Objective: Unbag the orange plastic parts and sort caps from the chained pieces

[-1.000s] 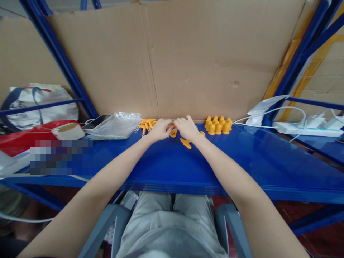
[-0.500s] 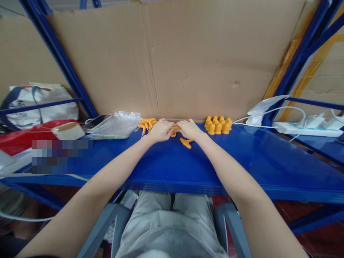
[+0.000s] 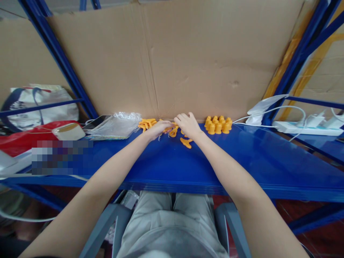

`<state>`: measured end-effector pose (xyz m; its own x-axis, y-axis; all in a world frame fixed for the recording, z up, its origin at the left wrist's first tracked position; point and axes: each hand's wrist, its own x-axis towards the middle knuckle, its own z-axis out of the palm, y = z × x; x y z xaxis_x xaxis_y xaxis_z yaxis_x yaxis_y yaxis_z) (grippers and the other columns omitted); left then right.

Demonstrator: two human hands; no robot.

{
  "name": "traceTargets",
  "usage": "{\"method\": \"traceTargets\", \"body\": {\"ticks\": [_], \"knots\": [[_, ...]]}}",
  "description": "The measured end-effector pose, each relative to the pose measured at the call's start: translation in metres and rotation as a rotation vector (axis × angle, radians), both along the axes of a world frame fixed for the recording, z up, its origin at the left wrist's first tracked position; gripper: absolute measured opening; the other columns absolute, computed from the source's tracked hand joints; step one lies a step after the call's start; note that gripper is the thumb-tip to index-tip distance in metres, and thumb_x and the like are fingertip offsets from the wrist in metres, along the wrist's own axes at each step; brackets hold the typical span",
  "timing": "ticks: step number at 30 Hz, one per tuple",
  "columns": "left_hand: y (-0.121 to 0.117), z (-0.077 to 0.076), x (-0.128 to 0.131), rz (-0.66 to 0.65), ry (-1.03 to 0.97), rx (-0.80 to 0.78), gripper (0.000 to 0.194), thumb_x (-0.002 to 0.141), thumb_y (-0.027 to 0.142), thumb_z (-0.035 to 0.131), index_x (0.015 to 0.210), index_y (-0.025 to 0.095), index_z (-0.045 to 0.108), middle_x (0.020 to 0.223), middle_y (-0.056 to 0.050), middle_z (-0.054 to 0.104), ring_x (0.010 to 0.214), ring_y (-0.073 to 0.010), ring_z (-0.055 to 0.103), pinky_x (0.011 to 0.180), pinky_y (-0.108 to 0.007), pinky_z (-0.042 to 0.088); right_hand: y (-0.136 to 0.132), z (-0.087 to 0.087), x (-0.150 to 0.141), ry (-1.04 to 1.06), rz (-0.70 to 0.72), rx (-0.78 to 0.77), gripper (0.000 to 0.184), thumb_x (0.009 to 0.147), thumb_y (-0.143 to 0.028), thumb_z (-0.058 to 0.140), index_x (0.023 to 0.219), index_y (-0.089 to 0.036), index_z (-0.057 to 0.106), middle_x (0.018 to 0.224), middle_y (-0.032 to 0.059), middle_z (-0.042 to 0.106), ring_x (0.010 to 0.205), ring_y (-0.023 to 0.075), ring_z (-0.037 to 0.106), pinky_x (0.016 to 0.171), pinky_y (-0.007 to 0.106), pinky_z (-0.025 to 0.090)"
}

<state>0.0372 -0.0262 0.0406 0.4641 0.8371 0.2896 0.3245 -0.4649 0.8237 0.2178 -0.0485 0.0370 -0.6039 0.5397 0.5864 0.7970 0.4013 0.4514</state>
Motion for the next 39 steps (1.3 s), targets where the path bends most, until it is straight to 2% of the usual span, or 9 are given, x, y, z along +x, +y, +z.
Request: {"method": "traceTargets", "body": {"ticks": [2,5,9,16,19,22,31,35,39], "knots": [[-0.001,0.003,-0.002,-0.136,-0.145,-0.178,0.031,0.086,0.028,0.059,0.058,0.018,0.051,0.051,0.003,0.045,0.047,-0.0085,0.038,0.048,-0.023,0.032,0.001,0.0,0.001,0.012,0.033,0.041,0.031,0.097,-0.009,0.034,0.109,-0.018,0.061,0.105,0.0136,0.068,0.101,0.0274,0.052,0.088,0.04,0.03],[-0.003,0.008,-0.005,-0.234,-0.294,-0.406,0.024,0.088,0.024,0.058,0.066,0.015,0.057,0.052,0.002,0.045,0.045,-0.0068,0.036,0.046,-0.021,0.029,0.003,0.001,0.003,0.039,0.083,0.092,0.03,0.098,-0.009,0.034,0.108,-0.018,0.062,0.109,0.0137,0.067,0.104,0.0271,0.052,0.09,0.041,0.03],[-0.004,0.011,-0.007,-0.306,-0.35,-0.556,0.016,0.088,0.016,0.053,0.075,0.011,0.062,0.053,0.001,0.047,0.044,-0.0072,0.038,0.046,-0.02,0.03,0.006,0.002,0.009,0.082,0.116,0.09,0.03,0.096,-0.009,0.036,0.109,-0.017,0.062,0.111,0.0148,0.068,0.106,0.0274,0.052,0.092,0.041,0.031],[-0.002,0.006,-0.009,-0.27,-0.331,-0.486,0.015,0.082,0.01,0.053,0.07,0.012,0.062,0.051,0.002,0.046,0.044,-0.0075,0.037,0.046,-0.02,0.027,0.004,0.002,0.017,0.064,0.168,0.04,0.028,0.096,-0.025,0.048,0.119,-0.017,0.062,0.111,0.0146,0.068,0.109,0.0292,0.052,0.1,0.049,0.028],[-0.001,0.006,-0.009,-0.228,-0.353,-0.473,0.017,0.084,0.013,0.053,0.069,0.013,0.061,0.051,0.002,0.046,0.044,-0.0079,0.037,0.046,-0.021,0.025,0.003,0.003,0.015,0.037,0.155,0.053,0.031,0.097,-0.023,0.047,0.124,-0.021,0.062,0.113,0.0126,0.069,0.112,0.0286,0.051,0.104,0.054,0.026],[0.001,0.006,-0.01,-0.23,-0.34,-0.477,0.017,0.085,0.014,0.054,0.069,0.013,0.061,0.052,0.002,0.047,0.044,-0.0077,0.037,0.046,-0.021,0.026,0.002,0.005,0.012,0.032,0.126,0.066,0.03,0.095,-0.018,0.048,0.119,-0.022,0.065,0.111,0.0112,0.069,0.114,0.028,0.05,0.106,0.057,0.025],[-0.002,0.009,-0.007,-0.312,-0.439,-0.53,0.012,0.086,0.014,0.054,0.083,0.012,0.066,0.051,0.002,0.046,0.047,-0.0097,0.041,0.048,-0.021,0.032,0.005,0.007,0.014,0.131,0.093,0.15,0.032,0.094,-0.011,0.04,0.109,-0.022,0.066,0.116,0.011,0.067,0.119,0.0269,0.05,0.11,0.057,0.023],[-0.005,0.01,-0.006,-0.326,-0.453,-0.556,0.013,0.087,0.015,0.055,0.079,0.012,0.064,0.05,0.002,0.046,0.046,-0.0091,0.041,0.047,-0.02,0.032,0.007,0.005,0.016,0.149,0.085,0.123,0.033,0.093,-0.011,0.037,0.11,-0.018,0.064,0.113,0.0139,0.067,0.112,0.0275,0.052,0.108,0.055,0.025],[-0.005,0.009,-0.008,-0.31,-0.447,-0.555,0.016,0.087,0.015,0.057,0.072,0.011,0.062,0.051,0.001,0.047,0.044,-0.008,0.04,0.044,-0.019,0.029,0.005,0.003,0.017,0.123,0.095,0.065,0.028,0.094,-0.021,0.044,0.114,-0.015,0.063,0.108,0.0156,0.067,0.105,0.0289,0.053,0.105,0.051,0.029]]}}
